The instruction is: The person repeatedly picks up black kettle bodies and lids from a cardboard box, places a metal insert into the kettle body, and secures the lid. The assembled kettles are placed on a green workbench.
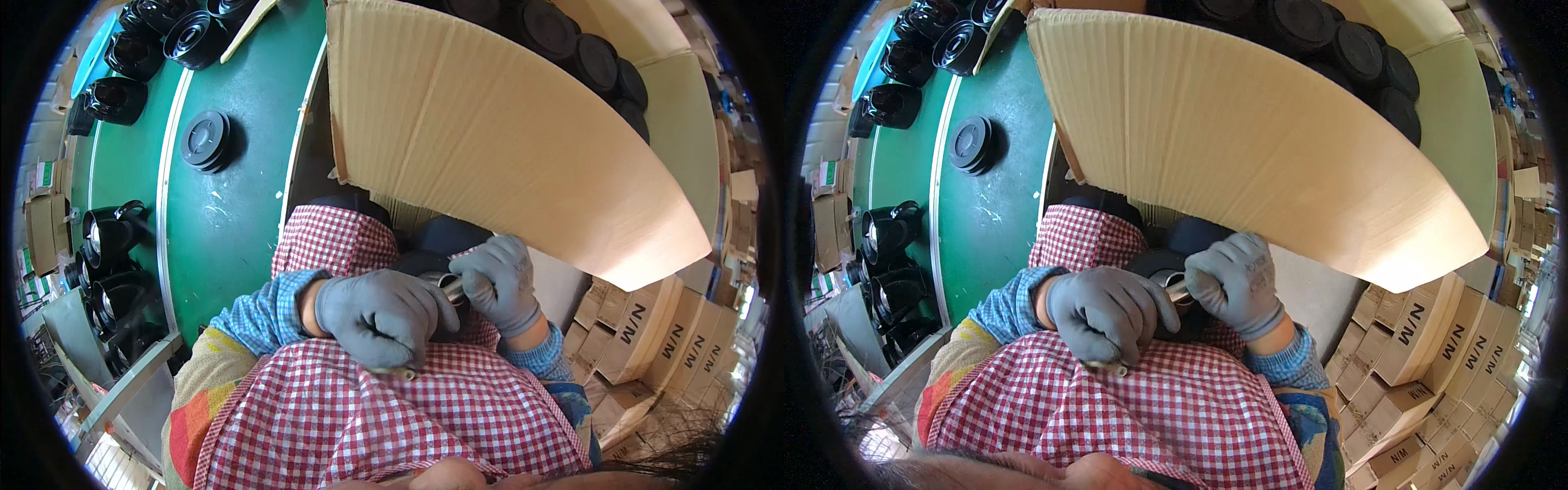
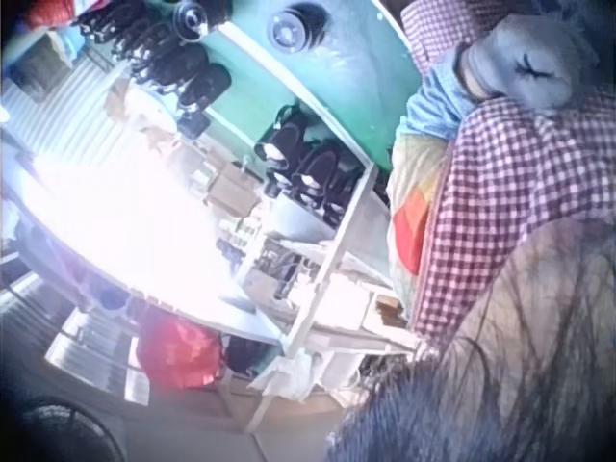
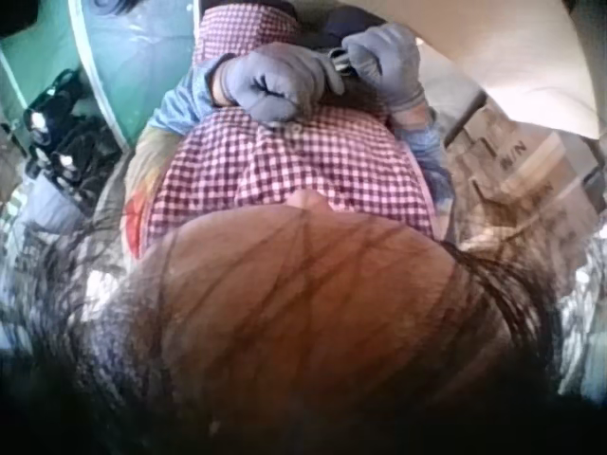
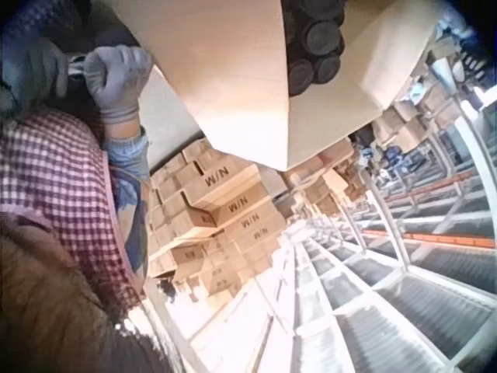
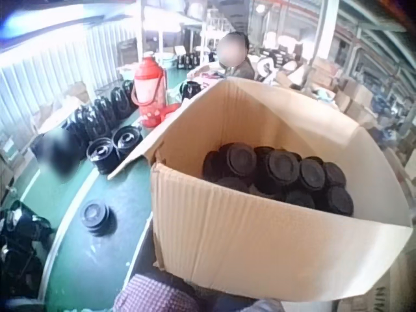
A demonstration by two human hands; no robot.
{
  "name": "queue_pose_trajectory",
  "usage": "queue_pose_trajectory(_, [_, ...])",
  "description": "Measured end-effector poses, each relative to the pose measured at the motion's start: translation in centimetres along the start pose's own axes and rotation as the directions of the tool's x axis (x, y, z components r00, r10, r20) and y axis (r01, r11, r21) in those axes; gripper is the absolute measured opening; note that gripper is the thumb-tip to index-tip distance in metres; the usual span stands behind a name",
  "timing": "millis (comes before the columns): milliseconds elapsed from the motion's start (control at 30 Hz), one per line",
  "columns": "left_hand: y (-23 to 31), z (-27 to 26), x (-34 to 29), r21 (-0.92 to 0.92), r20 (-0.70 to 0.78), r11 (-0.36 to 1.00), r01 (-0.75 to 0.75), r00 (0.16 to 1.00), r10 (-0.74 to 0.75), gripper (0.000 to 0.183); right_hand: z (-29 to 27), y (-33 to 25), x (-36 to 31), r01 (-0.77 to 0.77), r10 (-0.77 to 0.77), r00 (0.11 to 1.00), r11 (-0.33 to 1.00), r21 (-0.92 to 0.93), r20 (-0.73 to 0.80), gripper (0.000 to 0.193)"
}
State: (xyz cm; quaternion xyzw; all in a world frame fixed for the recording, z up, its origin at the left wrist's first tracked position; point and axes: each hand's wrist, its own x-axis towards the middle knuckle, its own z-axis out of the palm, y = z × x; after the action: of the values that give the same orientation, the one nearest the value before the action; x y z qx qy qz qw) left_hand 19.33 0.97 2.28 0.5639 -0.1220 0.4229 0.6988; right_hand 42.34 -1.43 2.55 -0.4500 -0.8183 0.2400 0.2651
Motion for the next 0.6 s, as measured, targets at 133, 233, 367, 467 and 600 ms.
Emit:
queue_pose_trajectory(133, [0.0,-0.3,0.1,-0.224,-0.068,0.963,0.149,0.983,-0.168,0.019,1.0,0.6,-0.9,0.015,-0.028,0.982,0.997,-0.076,-0.186,0.016])
queue_pose_trajectory(233, [2.5,-0.8,-0.6,-0.142,-0.145,0.928,0.344,0.920,-0.363,0.021,2.7,3.3,1.1,0.116,-0.131,0.981,0.987,-0.110,-0.142,0.027])
queue_pose_trajectory(367, [8.6,0.3,-8.9,0.838,-0.540,0.056,0.543,0.839,-0.064,0.031,4.4,6.0,-1.4,-0.260,0.451,0.842,0.821,0.509,-0.297,0.062])
queue_pose_trajectory(467, [7.9,6.0,-13.4,0.804,-0.582,-0.373,0.463,0.742,-0.333,0.028,5.3,9.1,-3.3,-0.355,0.733,0.669,0.465,0.811,-0.127,0.070])
queue_pose_trajectory(600, [5.4,8.0,-13.7,0.848,-0.515,-0.368,0.382,0.758,-0.400,0.037,5.4,7.3,-7.1,-0.461,0.732,0.681,0.394,0.795,0.032,0.079])
